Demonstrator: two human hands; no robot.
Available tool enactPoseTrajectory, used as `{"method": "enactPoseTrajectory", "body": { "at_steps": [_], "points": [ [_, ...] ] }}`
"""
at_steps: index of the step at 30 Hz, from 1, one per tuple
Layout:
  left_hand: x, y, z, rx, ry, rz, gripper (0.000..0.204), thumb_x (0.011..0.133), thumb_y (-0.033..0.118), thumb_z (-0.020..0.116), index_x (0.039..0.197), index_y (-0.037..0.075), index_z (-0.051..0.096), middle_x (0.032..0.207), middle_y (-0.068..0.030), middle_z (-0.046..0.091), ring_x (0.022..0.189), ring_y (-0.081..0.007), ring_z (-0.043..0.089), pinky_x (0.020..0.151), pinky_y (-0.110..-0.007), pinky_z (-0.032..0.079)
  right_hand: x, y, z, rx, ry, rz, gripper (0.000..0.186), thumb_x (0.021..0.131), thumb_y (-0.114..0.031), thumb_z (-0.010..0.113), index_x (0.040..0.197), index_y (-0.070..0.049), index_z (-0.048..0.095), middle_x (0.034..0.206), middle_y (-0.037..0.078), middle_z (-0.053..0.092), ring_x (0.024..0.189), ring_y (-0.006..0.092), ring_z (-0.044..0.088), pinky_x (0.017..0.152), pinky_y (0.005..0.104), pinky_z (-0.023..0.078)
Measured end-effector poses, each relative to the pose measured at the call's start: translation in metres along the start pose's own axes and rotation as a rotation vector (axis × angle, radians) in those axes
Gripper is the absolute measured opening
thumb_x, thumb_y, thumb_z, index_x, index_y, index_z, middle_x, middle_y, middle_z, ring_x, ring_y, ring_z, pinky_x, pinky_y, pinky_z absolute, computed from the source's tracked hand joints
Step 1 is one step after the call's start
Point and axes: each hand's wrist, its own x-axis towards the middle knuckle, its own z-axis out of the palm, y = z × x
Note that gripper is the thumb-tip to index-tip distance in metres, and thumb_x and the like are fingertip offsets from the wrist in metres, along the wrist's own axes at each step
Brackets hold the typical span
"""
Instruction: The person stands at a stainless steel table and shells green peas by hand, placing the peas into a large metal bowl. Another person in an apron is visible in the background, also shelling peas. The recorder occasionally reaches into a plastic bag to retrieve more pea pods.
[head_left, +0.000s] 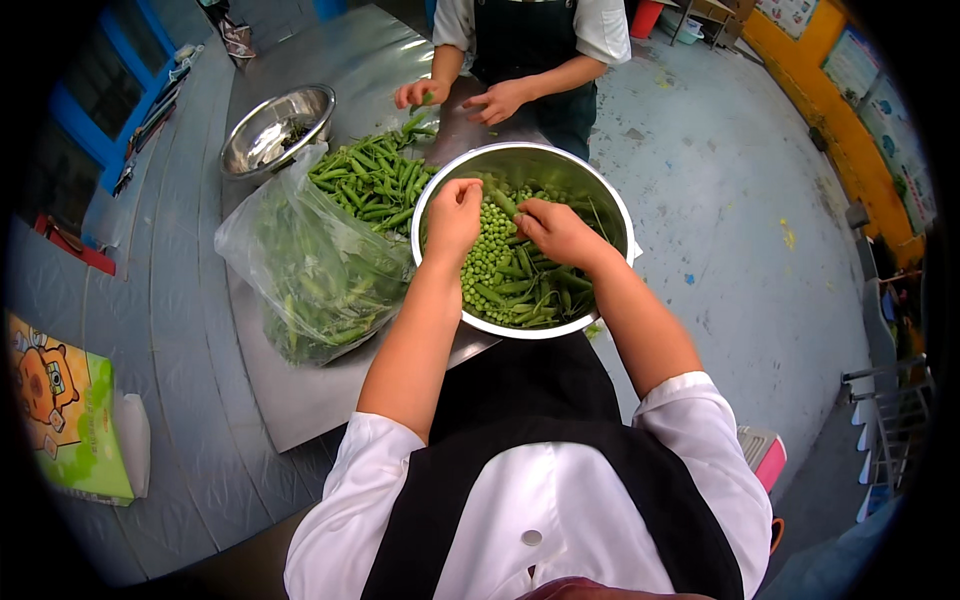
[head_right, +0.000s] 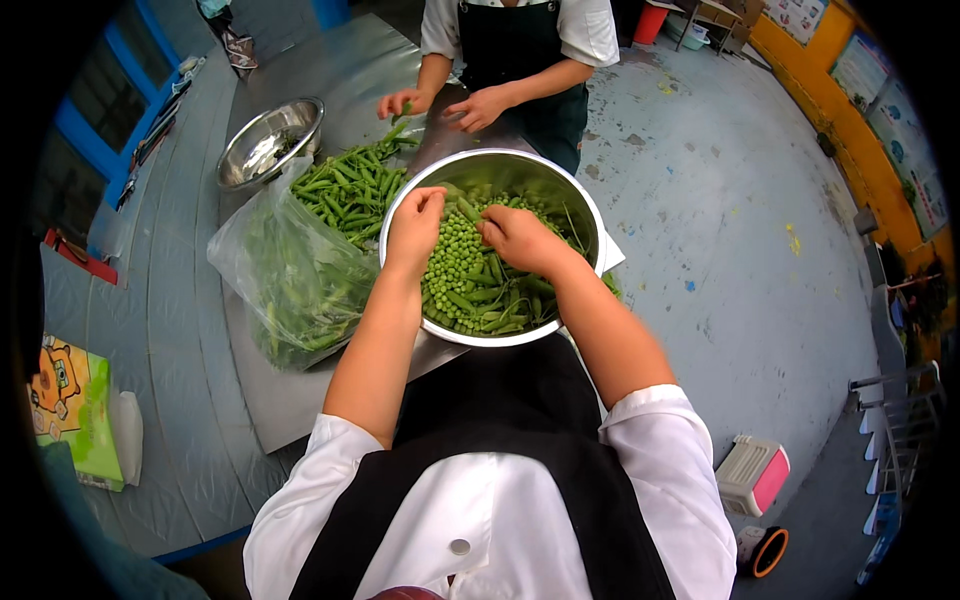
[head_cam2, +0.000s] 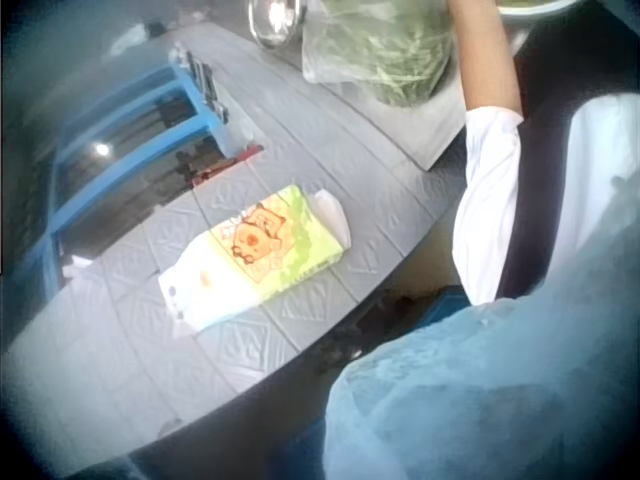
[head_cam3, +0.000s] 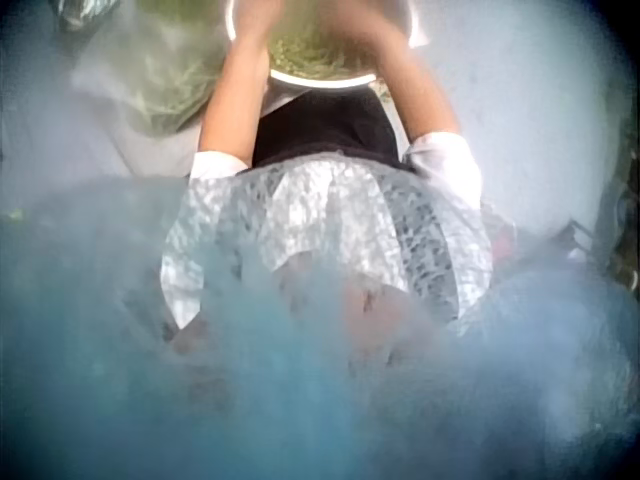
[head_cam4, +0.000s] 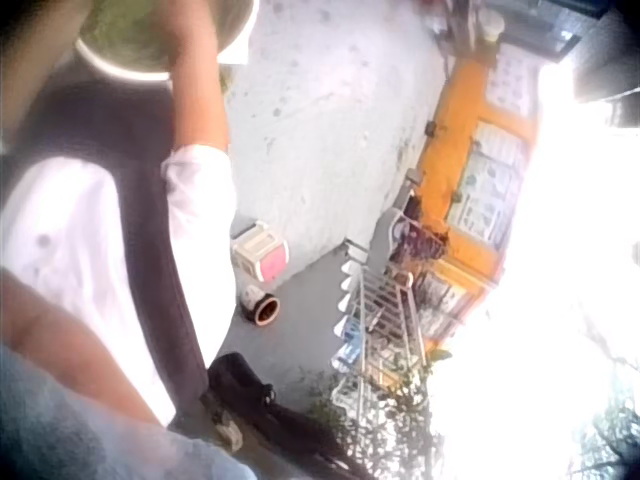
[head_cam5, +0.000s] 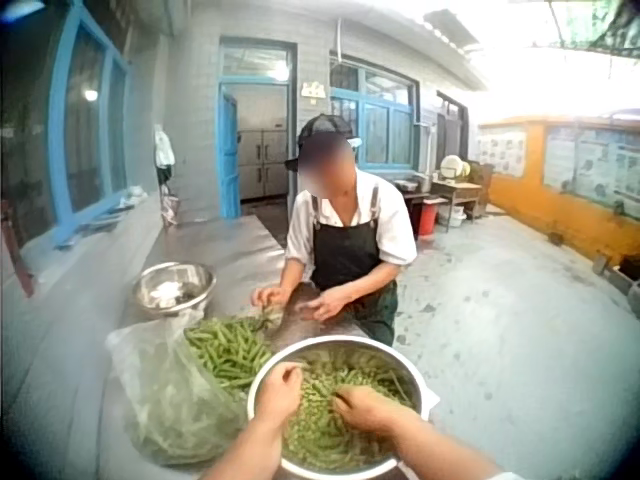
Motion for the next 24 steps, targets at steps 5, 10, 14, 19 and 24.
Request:
{"method": "enactPoseTrajectory", "body": {
  "at_steps": [5, 10, 14, 19, 24],
  "points": [
    [-0.007, 0.008, -0.002, -0.445, -0.307, -0.203, 0.017, 0.088, 0.019, 0.054, 0.091, 0.003, 0.058, 0.076, 0.0006, 0.054, 0.065, -0.0067, 0.048, 0.058, -0.02, 0.041, 0.0, -0.02, 0.0, 0.409, 0.12, 0.089, 0.026, 0.089, -0.01, 0.049, 0.114, -0.002, 0.05, 0.074, 0.001, 0.056, 0.068, 0.0066, 0.051, 0.062, 0.0216, 0.042],
    [-0.006, 0.006, -0.001, -0.437, -0.312, -0.151, 0.016, 0.088, 0.019, 0.055, 0.089, 0.004, 0.058, 0.072, 0.0018, 0.053, 0.061, -0.0059, 0.047, 0.055, -0.019, 0.039, 0.002, -0.004, 0.012, 0.199, 0.232, -0.169, 0.037, 0.085, -0.009, 0.052, 0.12, 0.0, 0.047, 0.089, 0.012, 0.061, 0.078, 0.0144, 0.058, 0.071, 0.0262, 0.045],
    [-0.011, 0.015, 0.002, -0.382, -0.303, -0.159, 0.016, 0.087, 0.02, 0.056, 0.086, 0.004, 0.057, 0.069, 0.0023, 0.052, 0.059, -0.005, 0.045, 0.052, -0.018, 0.038, 0.0, -0.009, 0.01, 0.145, 0.224, -0.083, 0.04, 0.083, -0.01, 0.053, 0.122, -0.001, 0.047, 0.096, 0.021, 0.061, 0.084, 0.0212, 0.061, 0.075, 0.0292, 0.046],
    [-0.01, 0.013, 0.001, -0.473, -0.314, -0.197, 0.016, 0.086, 0.02, 0.058, 0.087, 0.004, 0.057, 0.068, 0.0025, 0.052, 0.056, -0.0045, 0.043, 0.05, -0.017, 0.036, 0.0, -0.01, 0.013, 0.154, 0.224, -0.039, 0.039, 0.083, -0.011, 0.053, 0.121, -0.002, 0.048, 0.088, 0.02, 0.061, 0.078, 0.0232, 0.061, 0.071, 0.0299, 0.047],
    [-0.012, 0.016, 0.002, -0.47, -0.309, -0.18, 0.014, 0.084, 0.016, 0.06, 0.09, 0.004, 0.056, 0.072, 0.0018, 0.054, 0.056, -0.0043, 0.044, 0.049, -0.016, 0.036, 0.001, -0.01, 0.015, 0.135, 0.23, 0.021, 0.037, 0.084, -0.011, 0.052, 0.12, -0.002, 0.048, 0.082, 0.02, 0.061, 0.074, 0.0259, 0.061, 0.068, 0.0319, 0.047]
  ]
}}
